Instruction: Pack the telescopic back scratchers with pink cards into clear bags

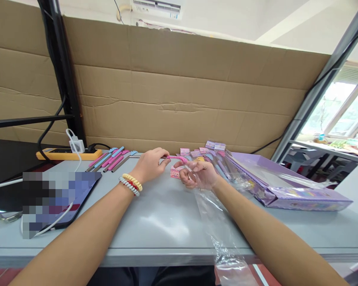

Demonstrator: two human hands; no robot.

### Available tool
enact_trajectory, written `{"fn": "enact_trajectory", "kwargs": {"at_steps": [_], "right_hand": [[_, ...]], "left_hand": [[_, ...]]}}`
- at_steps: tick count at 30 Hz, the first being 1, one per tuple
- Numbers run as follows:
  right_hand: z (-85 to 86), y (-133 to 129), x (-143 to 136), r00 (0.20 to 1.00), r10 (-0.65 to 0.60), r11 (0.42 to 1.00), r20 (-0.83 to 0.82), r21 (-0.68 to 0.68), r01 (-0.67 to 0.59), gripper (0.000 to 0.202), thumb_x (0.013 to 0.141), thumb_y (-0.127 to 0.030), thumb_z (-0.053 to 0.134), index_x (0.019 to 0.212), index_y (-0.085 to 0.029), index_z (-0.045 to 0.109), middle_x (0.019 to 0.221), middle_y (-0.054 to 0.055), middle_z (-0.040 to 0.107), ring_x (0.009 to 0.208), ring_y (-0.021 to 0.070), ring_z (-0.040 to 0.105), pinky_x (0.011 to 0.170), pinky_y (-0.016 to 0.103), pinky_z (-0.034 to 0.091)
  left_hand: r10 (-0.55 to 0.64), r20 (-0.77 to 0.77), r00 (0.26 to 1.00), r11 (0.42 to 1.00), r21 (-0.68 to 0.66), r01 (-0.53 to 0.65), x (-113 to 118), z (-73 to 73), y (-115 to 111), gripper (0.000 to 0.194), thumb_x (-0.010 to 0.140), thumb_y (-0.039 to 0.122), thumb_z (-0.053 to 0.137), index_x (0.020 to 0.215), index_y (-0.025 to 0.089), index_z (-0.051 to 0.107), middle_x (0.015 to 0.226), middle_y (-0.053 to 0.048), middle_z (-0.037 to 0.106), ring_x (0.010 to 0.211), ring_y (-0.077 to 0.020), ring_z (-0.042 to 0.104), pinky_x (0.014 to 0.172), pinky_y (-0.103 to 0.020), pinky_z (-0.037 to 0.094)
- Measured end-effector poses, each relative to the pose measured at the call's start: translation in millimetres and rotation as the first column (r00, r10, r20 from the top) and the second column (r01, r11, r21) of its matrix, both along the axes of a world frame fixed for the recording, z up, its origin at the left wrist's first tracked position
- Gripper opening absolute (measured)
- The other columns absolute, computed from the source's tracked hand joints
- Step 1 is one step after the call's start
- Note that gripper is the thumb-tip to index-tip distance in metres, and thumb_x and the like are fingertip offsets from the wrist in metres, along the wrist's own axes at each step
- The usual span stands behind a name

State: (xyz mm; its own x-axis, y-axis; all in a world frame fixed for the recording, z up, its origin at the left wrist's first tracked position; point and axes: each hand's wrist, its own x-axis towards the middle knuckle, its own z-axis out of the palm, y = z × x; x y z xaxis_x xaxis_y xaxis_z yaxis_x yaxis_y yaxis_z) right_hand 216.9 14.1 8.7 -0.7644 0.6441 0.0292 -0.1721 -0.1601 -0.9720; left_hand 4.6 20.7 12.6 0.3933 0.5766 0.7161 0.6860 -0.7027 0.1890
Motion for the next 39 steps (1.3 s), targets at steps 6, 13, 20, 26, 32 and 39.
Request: {"fn": "enact_trajectory", "kwargs": {"at_steps": [6,13,20,26,32,39], "right_hand": [[-0.4,-0.2,-0.9,1.000,0.026,0.999,-0.001,-0.032,-0.026,0.050,0.055,-0.028,0.041,0.103,-0.015,0.046,0.064,0.004,0.055,0.044,0.0118,0.036,0.040,0.021,0.021],[-3.4,-0.5,-4.4,1.000,-0.008,1.000,-0.029,-0.027,0.007,0.047,0.058,-0.028,0.041,0.102,-0.013,0.049,0.068,0.007,0.058,0.045,0.0148,0.043,0.041,0.024,0.027],[0.6,8.1,-1.2,0.823,-0.532,0.842,-0.200,-0.019,0.539,0.034,0.062,-0.030,0.043,0.088,-0.012,0.058,0.051,-0.001,0.041,0.042,0.0118,0.036,0.040,0.024,0.028],[10.6,20.8,9.6,0.492,-0.838,0.508,-0.235,-0.009,0.861,0.012,0.076,-0.032,0.049,0.077,-0.020,0.046,0.037,-0.009,0.033,0.026,0.0054,0.022,0.029,0.018,0.014],[10.2,16.1,2.6,0.434,-0.834,0.468,-0.341,-0.022,0.883,0.016,0.079,-0.025,0.056,0.085,-0.023,0.041,0.064,-0.002,0.063,0.052,0.0156,0.064,0.034,0.020,0.045],[0.0,-2.8,-22.6,0.723,-0.645,0.739,-0.249,0.038,0.672,0.022,0.076,-0.018,0.057,0.090,-0.023,0.041,0.099,0.005,0.067,0.067,0.0214,0.068,0.035,0.024,0.048]], "left_hand": [[0.006,-0.062,0.998,0.999,0.046,-0.003,-0.4,7.0,-5.6,0.021,0.083,0.029,0.043,0.078,0.018,0.060,0.076,-0.001,0.061,0.075,-0.0147,0.054,0.071,-0.030,0.035],[0.149,-0.059,0.987,0.986,0.090,-0.144,2.7,4.9,-4.7,0.022,0.081,0.033,0.045,0.064,0.018,0.048,0.067,-0.001,0.053,0.065,-0.0138,0.048,0.065,-0.029,0.033],[0.291,0.079,0.954,0.957,-0.019,-0.290,2.1,7.5,-1.6,0.025,0.081,0.030,0.042,0.058,0.019,0.044,0.064,-0.002,0.053,0.057,-0.0138,0.046,0.054,-0.028,0.027],[0.353,0.172,0.920,0.921,-0.237,-0.309,-5.0,10.6,1.0,0.035,0.083,0.042,0.039,0.056,0.020,0.043,0.051,0.000,0.047,0.047,-0.0128,0.039,0.047,-0.027,0.022],[0.278,0.172,0.945,0.936,-0.271,-0.226,2.3,6.5,-3.0,0.035,0.085,0.044,0.038,0.068,0.019,0.056,0.052,0.000,0.053,0.049,-0.0144,0.045,0.049,-0.026,0.026],[0.000,0.343,0.939,0.932,-0.341,0.124,15.0,2.1,-6.6,0.047,0.086,0.040,0.040,0.131,0.029,0.044,0.098,0.000,0.067,0.072,-0.0150,0.058,0.068,-0.026,0.042]]}}
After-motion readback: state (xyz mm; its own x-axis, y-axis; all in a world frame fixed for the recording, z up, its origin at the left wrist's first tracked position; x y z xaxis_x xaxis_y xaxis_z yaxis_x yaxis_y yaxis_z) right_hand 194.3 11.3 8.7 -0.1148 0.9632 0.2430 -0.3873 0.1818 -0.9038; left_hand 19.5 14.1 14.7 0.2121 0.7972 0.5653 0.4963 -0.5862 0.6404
